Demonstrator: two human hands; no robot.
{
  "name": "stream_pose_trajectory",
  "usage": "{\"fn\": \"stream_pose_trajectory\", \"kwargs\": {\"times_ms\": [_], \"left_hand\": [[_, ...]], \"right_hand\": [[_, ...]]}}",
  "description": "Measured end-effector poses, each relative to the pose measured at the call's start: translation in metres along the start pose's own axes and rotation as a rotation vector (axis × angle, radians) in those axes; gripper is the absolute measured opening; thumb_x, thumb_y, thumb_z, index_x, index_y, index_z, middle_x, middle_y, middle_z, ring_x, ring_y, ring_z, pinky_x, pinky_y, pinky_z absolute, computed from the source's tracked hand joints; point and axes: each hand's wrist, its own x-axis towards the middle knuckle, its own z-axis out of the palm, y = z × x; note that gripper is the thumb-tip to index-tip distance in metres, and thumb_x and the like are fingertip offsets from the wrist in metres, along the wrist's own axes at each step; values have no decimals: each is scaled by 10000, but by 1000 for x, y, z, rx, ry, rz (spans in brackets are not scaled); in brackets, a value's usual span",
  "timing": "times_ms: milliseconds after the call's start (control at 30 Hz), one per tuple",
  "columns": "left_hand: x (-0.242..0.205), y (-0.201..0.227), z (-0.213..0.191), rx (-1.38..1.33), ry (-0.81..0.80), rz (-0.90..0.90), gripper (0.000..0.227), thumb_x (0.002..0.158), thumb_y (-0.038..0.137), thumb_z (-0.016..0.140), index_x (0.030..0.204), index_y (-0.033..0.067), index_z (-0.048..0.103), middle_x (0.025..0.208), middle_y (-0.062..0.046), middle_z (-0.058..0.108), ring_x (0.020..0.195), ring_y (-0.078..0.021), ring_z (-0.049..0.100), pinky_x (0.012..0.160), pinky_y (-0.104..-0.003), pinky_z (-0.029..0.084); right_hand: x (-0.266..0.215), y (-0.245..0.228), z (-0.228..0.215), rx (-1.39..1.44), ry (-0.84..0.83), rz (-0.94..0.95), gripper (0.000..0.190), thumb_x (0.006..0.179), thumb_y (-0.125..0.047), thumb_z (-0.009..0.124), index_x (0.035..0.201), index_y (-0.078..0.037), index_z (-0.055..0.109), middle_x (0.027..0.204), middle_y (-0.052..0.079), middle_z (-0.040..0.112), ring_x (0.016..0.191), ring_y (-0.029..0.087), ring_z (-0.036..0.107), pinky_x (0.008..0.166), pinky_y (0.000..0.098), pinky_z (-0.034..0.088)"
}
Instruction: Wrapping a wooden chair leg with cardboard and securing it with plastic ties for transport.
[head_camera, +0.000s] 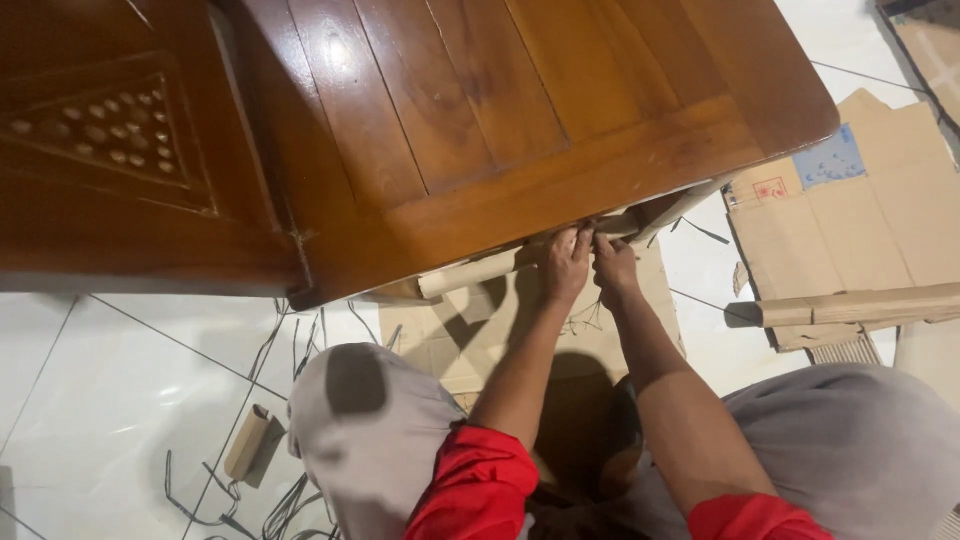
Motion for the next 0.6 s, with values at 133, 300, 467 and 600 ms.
{"fn": "stream_pose_trajectory", "kwargs": {"times_ms": [133,300,467,600], "left_hand": [[1,22,-5,-103,33,-72,342,1029,361,617,809,118,716,668,-88,677,767,-270,730,763,-384,566],[0,8,-3,-73,19,-89,376,1037,370,610,878,48,720,786,-229,685,868,-423,702,788,-497,540],[-5,-6,-3,-163,-49,-144,292,1027,325,636,1018,58,753,919,-175,751,982,-386,718,861,-487,552],[-2,-33,9,-196,-105,-129,239,1036,300,643,1056,93,760,969,-131,770,1026,-338,725,894,-451,561]], "right_hand": [[2,6,-1,-73,40,-88,506,963,-521,708,889,-31,609,640,32,451,499,92,434,385,221,322],[-3,6,-3,-127,79,-105,418,942,-451,730,822,-65,626,613,22,463,488,102,445,383,231,343],[0,16,-5,-190,103,-147,447,928,-473,764,792,-58,673,572,80,477,507,138,451,407,271,372],[-10,15,-6,-220,130,-151,419,914,-503,782,886,-86,752,558,65,482,477,144,465,404,286,410]]}}
